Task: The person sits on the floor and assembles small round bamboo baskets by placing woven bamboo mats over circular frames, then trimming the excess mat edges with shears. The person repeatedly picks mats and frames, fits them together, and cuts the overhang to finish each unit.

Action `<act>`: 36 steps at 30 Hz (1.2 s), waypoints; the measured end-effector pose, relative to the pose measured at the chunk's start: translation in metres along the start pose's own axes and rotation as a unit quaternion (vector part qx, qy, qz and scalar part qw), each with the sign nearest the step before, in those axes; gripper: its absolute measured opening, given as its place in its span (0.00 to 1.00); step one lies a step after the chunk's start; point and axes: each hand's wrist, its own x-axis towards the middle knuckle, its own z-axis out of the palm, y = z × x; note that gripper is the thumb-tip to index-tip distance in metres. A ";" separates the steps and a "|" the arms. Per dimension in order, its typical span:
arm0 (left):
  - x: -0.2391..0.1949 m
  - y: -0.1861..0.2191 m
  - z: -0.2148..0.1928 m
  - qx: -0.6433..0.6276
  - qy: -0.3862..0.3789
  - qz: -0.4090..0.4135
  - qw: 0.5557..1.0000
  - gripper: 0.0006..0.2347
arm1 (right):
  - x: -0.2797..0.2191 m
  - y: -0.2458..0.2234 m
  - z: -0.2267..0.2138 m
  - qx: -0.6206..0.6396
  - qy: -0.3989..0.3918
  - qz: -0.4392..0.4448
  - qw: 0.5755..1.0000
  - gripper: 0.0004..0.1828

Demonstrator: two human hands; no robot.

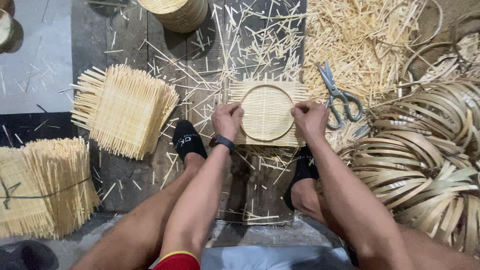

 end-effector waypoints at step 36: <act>0.013 -0.026 0.010 -0.083 -0.087 -0.198 0.973 0.08 | 0.024 0.058 0.021 0.082 -0.080 -0.014 0.993 0.09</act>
